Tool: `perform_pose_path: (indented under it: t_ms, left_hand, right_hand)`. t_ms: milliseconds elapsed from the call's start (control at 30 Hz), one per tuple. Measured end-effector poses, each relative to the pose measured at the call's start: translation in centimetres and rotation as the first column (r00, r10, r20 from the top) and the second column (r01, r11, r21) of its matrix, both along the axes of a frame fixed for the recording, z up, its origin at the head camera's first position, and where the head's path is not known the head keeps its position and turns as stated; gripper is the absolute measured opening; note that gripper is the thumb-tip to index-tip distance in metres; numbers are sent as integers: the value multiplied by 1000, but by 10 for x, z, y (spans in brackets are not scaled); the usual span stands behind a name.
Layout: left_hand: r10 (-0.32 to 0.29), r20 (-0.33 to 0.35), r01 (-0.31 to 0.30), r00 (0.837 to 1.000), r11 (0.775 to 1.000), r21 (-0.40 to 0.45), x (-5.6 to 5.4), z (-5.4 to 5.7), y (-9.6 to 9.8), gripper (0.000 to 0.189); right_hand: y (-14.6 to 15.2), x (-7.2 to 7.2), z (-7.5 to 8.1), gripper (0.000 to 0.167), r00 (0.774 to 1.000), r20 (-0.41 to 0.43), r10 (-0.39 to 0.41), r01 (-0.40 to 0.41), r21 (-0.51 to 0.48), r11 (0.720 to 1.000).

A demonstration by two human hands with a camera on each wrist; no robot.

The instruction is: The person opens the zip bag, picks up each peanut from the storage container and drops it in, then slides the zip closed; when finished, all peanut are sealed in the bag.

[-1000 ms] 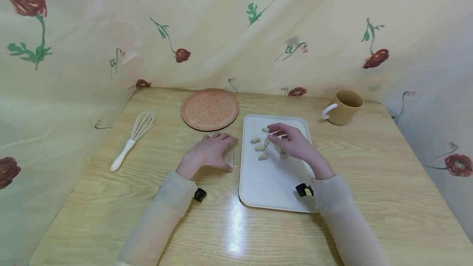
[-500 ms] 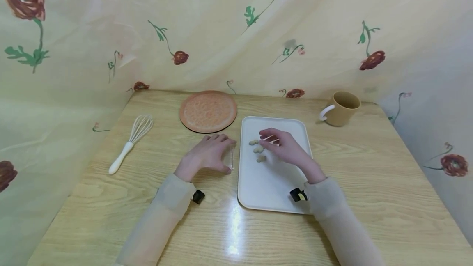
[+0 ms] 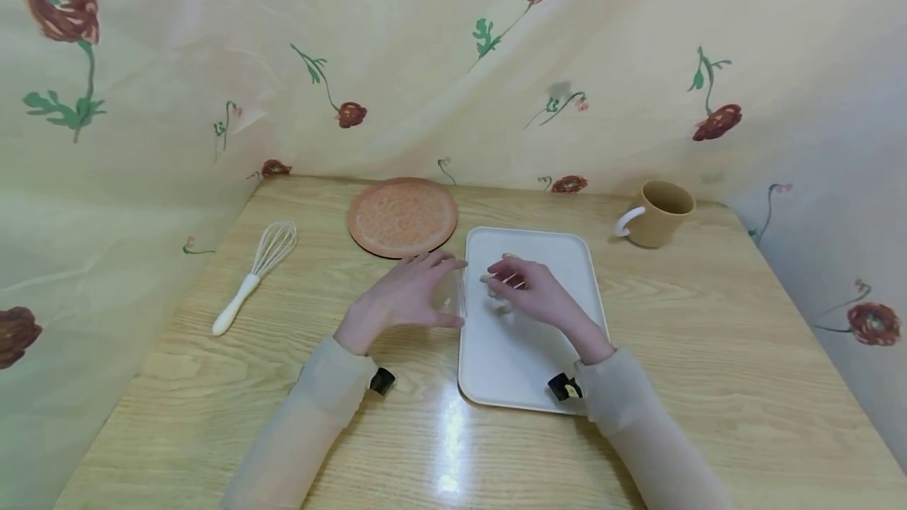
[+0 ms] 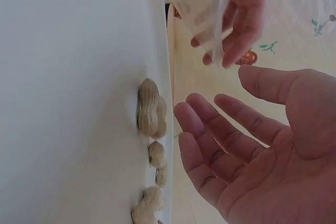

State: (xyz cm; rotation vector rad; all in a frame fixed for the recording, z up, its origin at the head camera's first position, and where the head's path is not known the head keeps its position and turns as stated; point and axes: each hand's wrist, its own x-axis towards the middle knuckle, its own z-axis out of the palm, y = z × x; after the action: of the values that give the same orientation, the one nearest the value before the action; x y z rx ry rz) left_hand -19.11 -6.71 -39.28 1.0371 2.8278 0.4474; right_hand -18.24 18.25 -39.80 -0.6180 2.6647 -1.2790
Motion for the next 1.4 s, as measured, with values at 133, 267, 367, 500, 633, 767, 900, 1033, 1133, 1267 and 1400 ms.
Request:
perform_pose_path:
  t_ms: [133, 267, 367, 500, 633, 767, 900, 1033, 1133, 1267, 1400]
  left_hand:
    - [-4, -14, 4, 1000, 1000, 19, 4, 3, 0, 89]
    - [-16, -25, 18, 1000, 999, 46, 7, 5, 2, 90]
    - [-23, -41, 25, 999, 998, 53, 8, 7, 3, 90]
    - [-35, -70, 39, 997, 998, 47, 9, 8, 6, 90]
    - [-51, -95, 56, 994, 997, 54, 10, 8, 9, 90]
    - [-66, -96, 71, 993, 996, 47, 10, 6, 11, 90]
    - [-66, -107, 69, 992, 997, 20, 10, 4, 13, 91]
    - [-53, -107, 55, 993, 998, 13, 10, 5, 12, 93]
    - [-50, -99, 52, 994, 999, 11, 10, 5, 12, 94]
    - [-54, -102, 56, 993, 998, 17, 10, 6, 11, 93]
    - [-40, -113, 43, 993, 999, 31, 9, 7, 9, 88]
  right_hand:
    - [-5, 2, -3, 26, 1000, 1, 12, -12, -24, 1000]
    - [-10, 4, -3, 28, 997, 63, 41, -35, -96, 995]
    - [-14, 6, -3, 29, 992, 116, 57, -40, -146, 988]
    - [-19, 8, -3, 28, 986, 162, 46, -17, -177, 984]
    - [-23, 9, -4, 27, 976, 215, 19, 28, -211, 977]
    - [-26, 11, -5, 24, 966, 258, -9, 70, -226, 972]
    - [-27, 12, -7, 22, 961, 274, -31, 98, -231, 968]
    - [-28, 11, -9, 21, 957, 287, -43, 112, -228, 967]
    - [-29, 11, -11, 19, 954, 294, -49, 117, -218, 969]
    - [-29, 11, -11, 17, 956, 290, -43, 106, -205, 973]
    - [-29, 11, -11, 17, 959, 282, -32, 89, -193, 977]
